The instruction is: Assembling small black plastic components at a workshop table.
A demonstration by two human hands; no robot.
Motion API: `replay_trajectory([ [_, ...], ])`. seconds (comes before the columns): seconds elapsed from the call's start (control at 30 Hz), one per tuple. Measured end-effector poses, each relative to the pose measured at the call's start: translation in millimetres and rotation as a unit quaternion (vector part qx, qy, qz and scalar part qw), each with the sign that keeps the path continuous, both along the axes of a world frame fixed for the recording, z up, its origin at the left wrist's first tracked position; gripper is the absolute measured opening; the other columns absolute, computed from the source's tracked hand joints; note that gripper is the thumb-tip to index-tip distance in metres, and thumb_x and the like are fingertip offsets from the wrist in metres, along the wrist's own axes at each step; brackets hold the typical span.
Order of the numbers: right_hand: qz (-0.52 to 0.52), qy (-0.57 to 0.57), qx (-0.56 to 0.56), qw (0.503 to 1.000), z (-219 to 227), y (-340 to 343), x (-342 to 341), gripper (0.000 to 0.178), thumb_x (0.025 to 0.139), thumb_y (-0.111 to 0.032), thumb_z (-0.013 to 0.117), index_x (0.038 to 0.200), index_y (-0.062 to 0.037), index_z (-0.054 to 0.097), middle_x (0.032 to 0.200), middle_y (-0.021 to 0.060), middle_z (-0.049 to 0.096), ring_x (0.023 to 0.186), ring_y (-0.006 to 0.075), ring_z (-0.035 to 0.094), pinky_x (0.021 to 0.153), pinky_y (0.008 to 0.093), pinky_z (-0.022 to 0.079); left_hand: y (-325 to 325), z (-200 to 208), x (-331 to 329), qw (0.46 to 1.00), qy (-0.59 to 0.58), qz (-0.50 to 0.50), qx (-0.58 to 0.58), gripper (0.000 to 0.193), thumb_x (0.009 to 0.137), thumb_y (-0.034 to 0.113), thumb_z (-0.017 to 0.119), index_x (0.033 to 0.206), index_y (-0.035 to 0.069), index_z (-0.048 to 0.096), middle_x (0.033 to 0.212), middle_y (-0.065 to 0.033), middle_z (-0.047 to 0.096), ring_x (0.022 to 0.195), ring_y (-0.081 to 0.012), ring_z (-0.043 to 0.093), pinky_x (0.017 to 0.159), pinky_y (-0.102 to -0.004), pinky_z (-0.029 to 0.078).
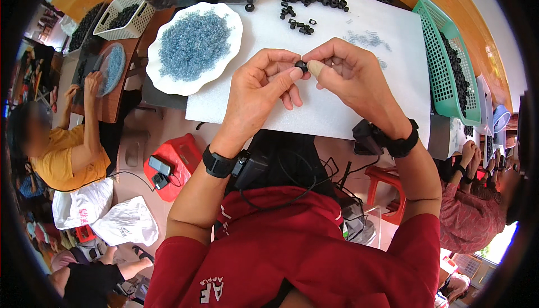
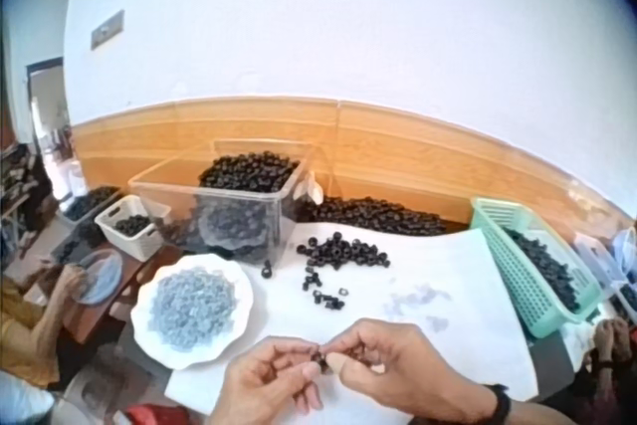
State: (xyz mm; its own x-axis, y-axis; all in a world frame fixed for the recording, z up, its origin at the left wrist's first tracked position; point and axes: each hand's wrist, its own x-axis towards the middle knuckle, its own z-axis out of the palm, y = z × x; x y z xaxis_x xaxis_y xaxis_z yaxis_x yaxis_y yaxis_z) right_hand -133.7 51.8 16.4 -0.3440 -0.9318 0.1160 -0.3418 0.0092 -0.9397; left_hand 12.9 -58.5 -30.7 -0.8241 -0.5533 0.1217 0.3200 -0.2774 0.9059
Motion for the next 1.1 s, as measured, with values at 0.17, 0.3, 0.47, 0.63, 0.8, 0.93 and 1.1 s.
replay_trajectory([
  [0.17, -0.025, -0.012, 0.000, 1.000, -2.6, -3.0, 2.7, 0.015, 0.087, -0.006, 0.059, 0.097, 0.0045, 0.064, 0.085, 0.0055, 0.065, 0.073, 0.0073, 0.057, 0.066, 0.0232, 0.048, 0.3, -5.9, -0.7, 0.999, -0.007, 0.013, -0.035, 0.021, 0.091, 0.004, 0.061, 0.110, -0.005, 0.058, 0.089, -0.0117, 0.067, 0.062, -0.0110, 0.061, 0.053, -0.0223, 0.049],
  [0.3, -0.020, -0.010, 0.007, 1.000, -1.6, -3.4, 1.8, 0.016, 0.088, -0.007, 0.059, 0.098, 0.0046, 0.064, 0.086, 0.0061, 0.066, 0.074, 0.0084, 0.058, 0.066, 0.0227, 0.049, 2.2, -5.4, 0.5, 0.998, -0.025, 0.018, -0.052, 0.024, 0.091, 0.003, 0.061, 0.114, -0.004, 0.057, 0.084, -0.0094, 0.066, 0.061, -0.0100, 0.059, 0.053, -0.0217, 0.047],
  [0.47, -0.013, -0.044, 0.009, 0.999, 0.7, -4.4, 3.7, 0.018, 0.089, -0.009, 0.059, 0.099, 0.0050, 0.064, 0.088, 0.0065, 0.066, 0.074, 0.0095, 0.058, 0.066, 0.0226, 0.049, 4.6, 1.7, 0.1, 0.999, -0.001, 0.037, -0.015, 0.022, 0.091, 0.002, 0.060, 0.113, -0.004, 0.058, 0.082, -0.0084, 0.066, 0.060, -0.0097, 0.058, 0.052, -0.0213, 0.047],
  [0.63, -0.019, -0.057, 0.008, 0.998, 0.3, -7.4, 5.3, 0.019, 0.090, -0.010, 0.060, 0.101, 0.0051, 0.064, 0.089, 0.0074, 0.066, 0.076, 0.0096, 0.059, 0.067, 0.0227, 0.050, 4.8, -1.3, -1.3, 0.999, -0.008, 0.042, -0.031, 0.023, 0.091, 0.002, 0.060, 0.114, -0.004, 0.058, 0.081, -0.0075, 0.065, 0.060, -0.0093, 0.057, 0.052, -0.0213, 0.046],
  [0.8, -0.016, -0.073, 0.016, 0.997, 1.6, -7.0, 7.3, 0.020, 0.090, -0.010, 0.061, 0.102, 0.0054, 0.062, 0.090, 0.0079, 0.066, 0.078, 0.0099, 0.061, 0.068, 0.0230, 0.051, 9.0, -4.5, -2.4, 0.995, -0.025, 0.070, -0.067, 0.023, 0.091, 0.002, 0.061, 0.113, -0.004, 0.059, 0.077, -0.0054, 0.064, 0.060, -0.0078, 0.057, 0.052, -0.0211, 0.046],
  [0.93, 0.015, -0.130, 0.013, 0.991, 5.4, -3.5, -0.2, 0.022, 0.091, -0.010, 0.063, 0.106, 0.0049, 0.061, 0.092, 0.0082, 0.066, 0.079, 0.0110, 0.063, 0.070, 0.0241, 0.053, 8.5, -1.9, -1.3, 0.997, -0.020, 0.067, -0.044, 0.023, 0.090, 0.002, 0.062, 0.112, -0.004, 0.060, 0.076, -0.0051, 0.064, 0.059, -0.0075, 0.057, 0.052, -0.0209, 0.046],
  [1.1, -0.003, -0.155, 0.018, 0.988, 8.0, 0.1, -5.4, 0.023, 0.091, -0.014, 0.065, 0.107, 0.0027, 0.060, 0.091, 0.0088, 0.066, 0.078, 0.0125, 0.064, 0.071, 0.0253, 0.054, 4.7, -1.4, 1.0, 0.997, -0.039, 0.040, -0.045, 0.026, 0.090, 0.003, 0.062, 0.116, -0.003, 0.059, 0.093, -0.0119, 0.068, 0.063, -0.0101, 0.059, 0.053, -0.0208, 0.047],
])
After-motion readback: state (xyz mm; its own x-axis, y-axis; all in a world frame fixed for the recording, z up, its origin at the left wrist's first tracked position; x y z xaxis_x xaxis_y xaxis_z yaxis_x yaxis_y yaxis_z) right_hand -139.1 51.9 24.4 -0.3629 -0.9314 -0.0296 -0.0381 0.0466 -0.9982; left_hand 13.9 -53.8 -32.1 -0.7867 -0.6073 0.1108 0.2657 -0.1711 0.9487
